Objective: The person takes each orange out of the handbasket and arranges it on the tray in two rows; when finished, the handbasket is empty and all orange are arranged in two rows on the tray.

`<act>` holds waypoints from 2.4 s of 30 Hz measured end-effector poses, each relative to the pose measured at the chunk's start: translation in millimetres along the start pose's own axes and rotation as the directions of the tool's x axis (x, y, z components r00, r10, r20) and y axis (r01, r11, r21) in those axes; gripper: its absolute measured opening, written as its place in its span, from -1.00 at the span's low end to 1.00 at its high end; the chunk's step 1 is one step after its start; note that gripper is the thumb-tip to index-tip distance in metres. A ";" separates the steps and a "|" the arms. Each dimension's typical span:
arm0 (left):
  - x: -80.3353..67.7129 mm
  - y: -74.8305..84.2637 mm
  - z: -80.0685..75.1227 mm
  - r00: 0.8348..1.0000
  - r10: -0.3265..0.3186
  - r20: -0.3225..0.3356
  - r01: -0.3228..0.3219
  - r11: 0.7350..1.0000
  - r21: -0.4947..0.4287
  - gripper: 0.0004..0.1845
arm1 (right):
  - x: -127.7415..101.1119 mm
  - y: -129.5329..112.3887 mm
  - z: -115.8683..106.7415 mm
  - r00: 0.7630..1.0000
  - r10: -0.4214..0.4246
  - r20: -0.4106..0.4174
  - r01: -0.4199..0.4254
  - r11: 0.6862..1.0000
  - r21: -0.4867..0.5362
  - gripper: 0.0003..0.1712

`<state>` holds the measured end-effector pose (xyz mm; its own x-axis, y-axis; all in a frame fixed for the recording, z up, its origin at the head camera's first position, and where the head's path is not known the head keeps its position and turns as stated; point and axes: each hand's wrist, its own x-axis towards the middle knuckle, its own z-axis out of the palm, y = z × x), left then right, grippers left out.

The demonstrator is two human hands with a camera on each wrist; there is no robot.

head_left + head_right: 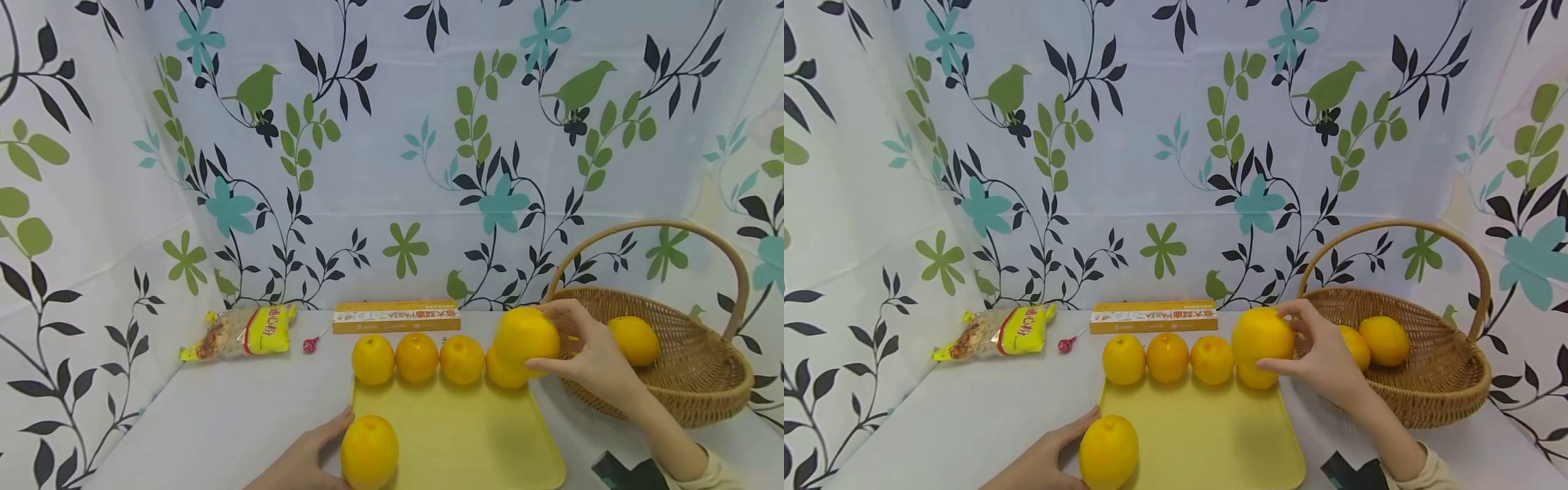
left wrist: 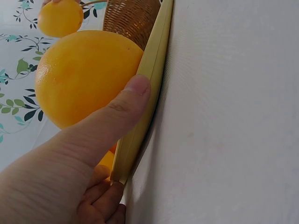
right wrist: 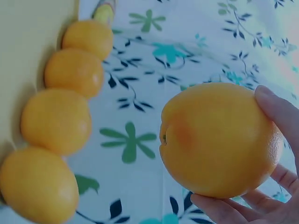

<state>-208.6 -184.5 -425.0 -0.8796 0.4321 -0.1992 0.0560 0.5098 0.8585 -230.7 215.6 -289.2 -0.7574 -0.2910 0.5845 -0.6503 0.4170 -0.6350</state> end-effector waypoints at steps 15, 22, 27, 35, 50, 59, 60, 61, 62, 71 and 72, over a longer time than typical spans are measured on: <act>1.2 -0.2 -0.2 1.000 -0.010 -0.007 0.010 1.000 -0.007 -0.11 | 1.6 -21.3 81.9 0.986 0.079 0.147 -0.095 0.990 0.105 -0.35; 0.9 -0.9 -1.7 1.000 -0.005 -0.004 0.005 1.000 0.012 -0.12 | -8.0 -15.4 109.5 0.971 -0.013 0.239 -0.033 0.982 0.187 -0.34; 1.4 0.4 -2.6 1.000 0.011 0.000 -0.011 1.000 0.006 -0.13 | -14.3 -19.3 120.3 0.949 0.016 0.315 -0.104 0.958 0.267 -0.36; 0.7 -1.0 -2.3 0.999 0.033 0.009 -0.033 0.999 -0.006 -0.15 | -22.6 -7.7 134.7 0.888 0.005 0.460 -0.171 0.932 0.320 -0.28; 0.5 0.3 -1.6 0.999 0.033 0.011 -0.033 0.999 -0.015 -0.14 | -27.9 10.1 143.8 0.804 -0.049 0.592 -0.234 0.890 0.392 -0.29; 6.3 4.0 -1.0 0.999 0.037 0.021 -0.037 0.999 -0.024 -0.16 | -27.1 13.3 133.0 0.794 -0.023 0.608 -0.178 0.946 0.269 -0.23; 6.7 4.2 -0.5 0.999 0.039 0.021 -0.038 0.999 -0.015 -0.17 | -26.1 13.1 130.2 0.795 -0.028 0.606 -0.166 0.951 0.261 -0.22; 6.9 4.3 0.1 0.999 0.035 0.020 -0.035 0.999 -0.002 -0.19 | -24.7 12.8 127.1 0.798 -0.033 0.602 -0.153 0.955 0.255 -0.21; 6.7 4.3 0.4 0.999 0.033 0.016 -0.033 0.999 0.012 -0.20 | -22.5 11.7 123.6 0.805 -0.043 0.592 -0.135 0.958 0.253 -0.20; 5.0 1.6 0.2 1.000 0.025 -0.016 -0.024 0.995 0.097 -0.25 | 10.1 -7.0 55.0 0.948 -0.096 0.304 0.032 0.977 0.209 -0.44; 5.0 1.4 0.3 1.000 0.023 -0.017 -0.021 0.995 0.099 -0.25 | 13.5 -8.3 45.2 0.959 -0.102 0.264 0.051 0.979 0.196 -0.49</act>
<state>-212.8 -181.4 -425.0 -0.8860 0.4309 -0.1711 0.1214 0.5719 0.8113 -238.2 169.2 -298.9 -0.6755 -0.5491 0.4921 -0.6867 0.2252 -0.6912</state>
